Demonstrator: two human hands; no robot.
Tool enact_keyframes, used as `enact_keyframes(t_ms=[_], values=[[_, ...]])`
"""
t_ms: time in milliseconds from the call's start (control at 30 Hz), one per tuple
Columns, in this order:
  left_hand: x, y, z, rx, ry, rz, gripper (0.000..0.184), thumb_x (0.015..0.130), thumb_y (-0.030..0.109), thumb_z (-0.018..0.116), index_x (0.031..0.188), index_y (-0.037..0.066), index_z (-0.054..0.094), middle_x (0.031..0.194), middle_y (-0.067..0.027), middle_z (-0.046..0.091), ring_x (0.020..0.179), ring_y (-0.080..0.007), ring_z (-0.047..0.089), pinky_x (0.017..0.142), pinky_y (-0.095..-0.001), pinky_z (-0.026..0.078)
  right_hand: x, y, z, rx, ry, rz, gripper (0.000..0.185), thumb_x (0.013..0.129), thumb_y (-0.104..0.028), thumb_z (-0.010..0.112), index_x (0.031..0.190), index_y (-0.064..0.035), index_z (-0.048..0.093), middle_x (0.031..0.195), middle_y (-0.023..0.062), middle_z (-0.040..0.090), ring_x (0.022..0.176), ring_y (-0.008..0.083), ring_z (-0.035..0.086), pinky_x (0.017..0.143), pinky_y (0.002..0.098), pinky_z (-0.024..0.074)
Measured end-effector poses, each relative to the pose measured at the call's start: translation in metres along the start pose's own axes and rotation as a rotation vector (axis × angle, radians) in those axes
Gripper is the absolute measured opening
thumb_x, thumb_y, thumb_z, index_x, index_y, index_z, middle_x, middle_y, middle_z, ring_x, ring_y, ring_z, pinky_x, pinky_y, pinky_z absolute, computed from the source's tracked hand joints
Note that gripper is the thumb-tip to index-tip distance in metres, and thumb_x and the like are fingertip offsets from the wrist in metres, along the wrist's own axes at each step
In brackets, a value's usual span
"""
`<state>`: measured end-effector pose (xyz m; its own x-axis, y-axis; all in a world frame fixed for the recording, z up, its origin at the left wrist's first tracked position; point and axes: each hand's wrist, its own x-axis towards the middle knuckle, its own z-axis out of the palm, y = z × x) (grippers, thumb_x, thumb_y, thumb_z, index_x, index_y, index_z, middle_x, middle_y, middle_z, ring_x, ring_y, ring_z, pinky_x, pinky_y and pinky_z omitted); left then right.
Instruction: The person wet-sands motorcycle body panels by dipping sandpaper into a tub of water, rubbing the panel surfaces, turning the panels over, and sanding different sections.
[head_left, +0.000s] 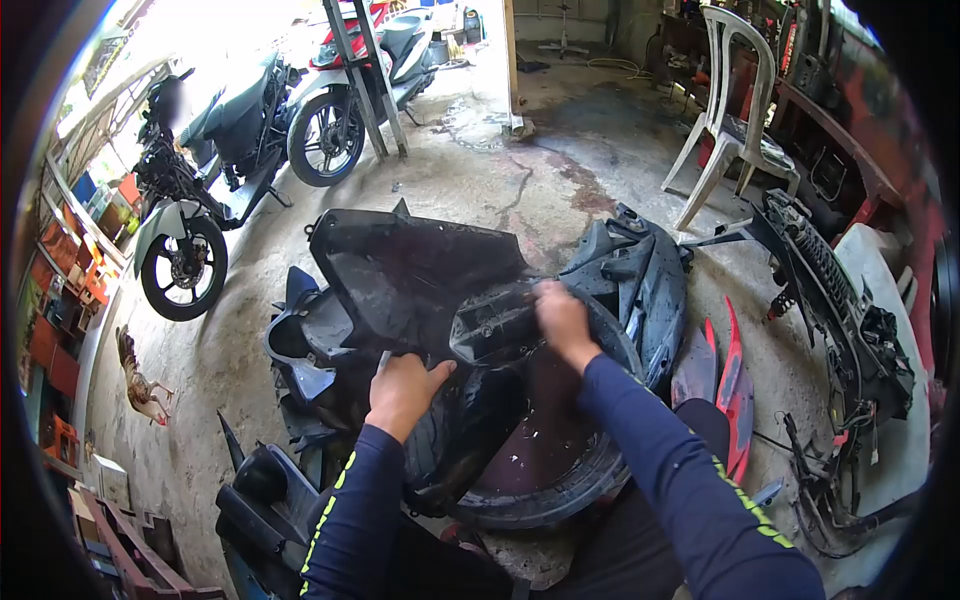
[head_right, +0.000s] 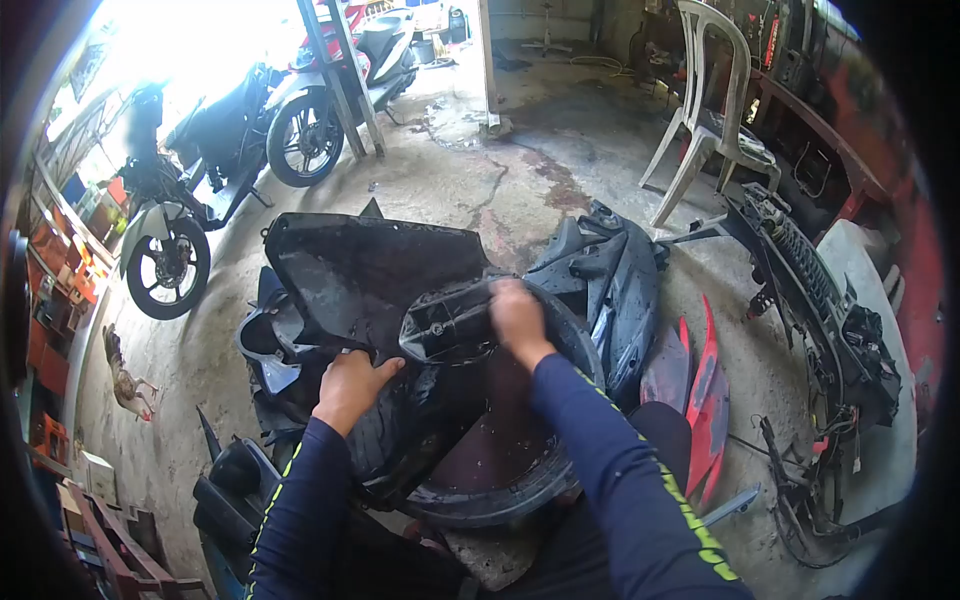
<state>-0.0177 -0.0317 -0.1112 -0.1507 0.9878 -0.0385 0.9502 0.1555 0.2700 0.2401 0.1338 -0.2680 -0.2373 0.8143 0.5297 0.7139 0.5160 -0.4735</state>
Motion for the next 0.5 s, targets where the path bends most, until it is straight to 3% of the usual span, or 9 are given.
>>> enact_keyframes(t_ms=[33, 67, 100, 167, 233, 300, 367, 433, 500], values=[[0.004, 0.003, -0.004, 0.000, 0.014, 0.004, 0.065, 0.088, 0.059, 0.062, 0.086, -0.004, 0.072, 0.090, -0.0251, 0.071, 0.089, -0.0400, 0.069, 0.081, -0.0470, 0.054, 0.013, 0.030, 0.009, 0.009, -0.044, 0.351, 0.033, 0.092, -0.014, 0.050, 0.114, 0.0029, 0.068, 0.116, 0.0244, 0.067, 0.107, 0.0421, 0.065, 0.094, 0.0474, 0.0531], [0.005, 0.010, -0.009, 0.019, -0.026, -0.004, 0.067, 0.087, 0.061, 0.062, 0.088, -0.006, 0.072, 0.092, -0.0268, 0.071, 0.092, -0.0414, 0.069, 0.083, -0.0474, 0.054, 0.020, 0.015, 0.006, -0.157, -0.094, 0.286, 0.031, 0.093, -0.014, 0.048, 0.110, 0.0019, 0.068, 0.111, 0.0236, 0.069, 0.097, 0.0432, 0.068, 0.087, 0.0493, 0.0559], [0.005, 0.013, -0.011, 0.043, -0.079, -0.012, 0.070, 0.086, 0.062, 0.063, 0.090, -0.007, 0.072, 0.094, -0.0285, 0.070, 0.095, -0.0428, 0.069, 0.085, -0.0478, 0.054, 0.019, -0.029, -0.011, -0.106, -0.110, 0.279, 0.030, 0.093, -0.015, 0.048, 0.109, 0.0017, 0.068, 0.111, 0.0240, 0.068, 0.101, 0.0420, 0.066, 0.091, 0.0487, 0.0539], [0.000, 0.000, 0.000, 0.055, -0.061, -0.001, 0.070, 0.086, 0.062, 0.063, 0.090, -0.007, 0.072, 0.093, -0.0284, 0.070, 0.094, -0.0428, 0.069, 0.085, -0.0477, 0.054, -0.004, -0.060, 0.001, -0.058, 0.122, -0.207, 0.030, 0.093, -0.015, 0.048, 0.109, 0.0023, 0.068, 0.112, 0.0251, 0.068, 0.108, 0.0406, 0.064, 0.096, 0.0472, 0.0515], [0.004, -0.002, 0.004, 0.046, -0.026, 0.001, 0.071, 0.086, 0.062, 0.063, 0.090, -0.008, 0.072, 0.092, -0.0283, 0.070, 0.094, -0.0428, 0.069, 0.085, -0.0476, 0.054, -0.002, -0.028, 0.011, 0.063, 0.109, -0.286, 0.031, 0.093, -0.015, 0.049, 0.109, 0.0027, 0.068, 0.112, 0.0268, 0.067, 0.112, 0.0397, 0.062, 0.100, 0.0457, 0.0498], [0.007, -0.001, 0.000, 0.015, -0.041, -0.007, 0.070, 0.086, 0.062, 0.063, 0.089, -0.008, 0.072, 0.093, -0.0285, 0.070, 0.093, -0.0431, 0.069, 0.084, -0.0480, 0.054, 0.021, -0.007, 0.010, 0.024, 0.101, 0.154, 0.033, 0.093, -0.015, 0.049, 0.113, 0.0034, 0.067, 0.115, 0.0274, 0.066, 0.113, 0.0409, 0.062, 0.100, 0.0459, 0.0497], [0.006, 0.001, 0.000, 0.011, -0.054, -0.010, 0.071, 0.085, 0.062, 0.064, 0.089, -0.008, 0.072, 0.093, -0.0285, 0.070, 0.093, -0.0433, 0.069, 0.084, -0.0484, 0.054, 0.035, -0.063, -0.019, -0.024, -0.302, 0.353, 0.036, 0.091, -0.012, 0.049, 0.119, 0.0039, 0.065, 0.122, 0.0278, 0.064, 0.119, 0.0426, 0.059, 0.102, 0.0490, 0.0478], [0.008, -0.007, 0.003, 0.023, -0.040, -0.024, 0.070, 0.085, 0.062, 0.064, 0.088, -0.008, 0.072, 0.094, -0.0282, 0.070, 0.092, -0.0434, 0.069, 0.084, -0.0484, 0.054, 0.003, -0.097, 0.004, 0.097, -0.016, -0.214, 0.035, 0.090, -0.011, 0.052, 0.119, 0.0036, 0.065, 0.124, 0.0278, 0.063, 0.119, 0.0417, 0.059, 0.102, 0.0496, 0.0477], [0.007, -0.007, 0.003, 0.006, -0.020, -0.025, 0.070, 0.085, 0.062, 0.065, 0.089, -0.007, 0.071, 0.093, -0.0280, 0.070, 0.092, -0.0432, 0.069, 0.084, -0.0484, 0.054, 0.003, -0.074, 0.002, 0.156, 0.037, -0.251, 0.033, 0.090, -0.010, 0.053, 0.118, 0.0032, 0.065, 0.125, 0.0258, 0.063, 0.118, 0.0416, 0.060, 0.102, 0.0484, 0.0475]])
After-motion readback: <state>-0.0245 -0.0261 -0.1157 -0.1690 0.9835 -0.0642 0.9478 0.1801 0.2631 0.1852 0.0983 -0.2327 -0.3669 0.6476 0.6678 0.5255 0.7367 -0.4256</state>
